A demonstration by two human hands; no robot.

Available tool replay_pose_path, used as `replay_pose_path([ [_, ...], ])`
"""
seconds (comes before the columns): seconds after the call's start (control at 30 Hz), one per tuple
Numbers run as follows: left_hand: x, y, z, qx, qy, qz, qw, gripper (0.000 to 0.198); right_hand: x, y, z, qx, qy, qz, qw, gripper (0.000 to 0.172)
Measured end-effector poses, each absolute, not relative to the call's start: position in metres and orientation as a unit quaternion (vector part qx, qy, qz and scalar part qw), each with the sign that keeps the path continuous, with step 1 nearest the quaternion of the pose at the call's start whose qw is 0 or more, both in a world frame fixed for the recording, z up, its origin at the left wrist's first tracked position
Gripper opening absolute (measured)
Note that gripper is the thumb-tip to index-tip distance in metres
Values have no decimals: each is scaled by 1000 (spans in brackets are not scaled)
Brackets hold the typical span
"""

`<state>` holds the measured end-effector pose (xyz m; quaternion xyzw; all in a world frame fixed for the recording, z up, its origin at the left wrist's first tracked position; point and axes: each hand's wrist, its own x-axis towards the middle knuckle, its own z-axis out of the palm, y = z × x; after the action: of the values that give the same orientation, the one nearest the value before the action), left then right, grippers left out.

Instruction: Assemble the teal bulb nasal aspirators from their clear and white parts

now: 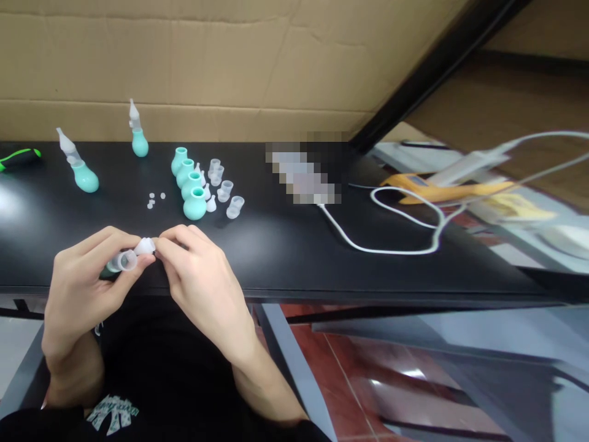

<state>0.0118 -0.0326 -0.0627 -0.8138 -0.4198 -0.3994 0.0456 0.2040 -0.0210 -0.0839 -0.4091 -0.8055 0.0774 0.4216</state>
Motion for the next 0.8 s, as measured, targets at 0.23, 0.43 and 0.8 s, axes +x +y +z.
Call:
replay_pose_path([
  [0.23,12,-33,-65,-815,-412,-404,55,10,204,-22,-84,-406,-804,61,430,24],
  [0.43,12,-34,-65,-818,-418,-392,59,11,204,-22,-83,-404,-805,63,429,22],
  [0.8,15,-33,-66,-821,-412,-391,65,9,204,-23,-82,-407,-807,58,424,23],
])
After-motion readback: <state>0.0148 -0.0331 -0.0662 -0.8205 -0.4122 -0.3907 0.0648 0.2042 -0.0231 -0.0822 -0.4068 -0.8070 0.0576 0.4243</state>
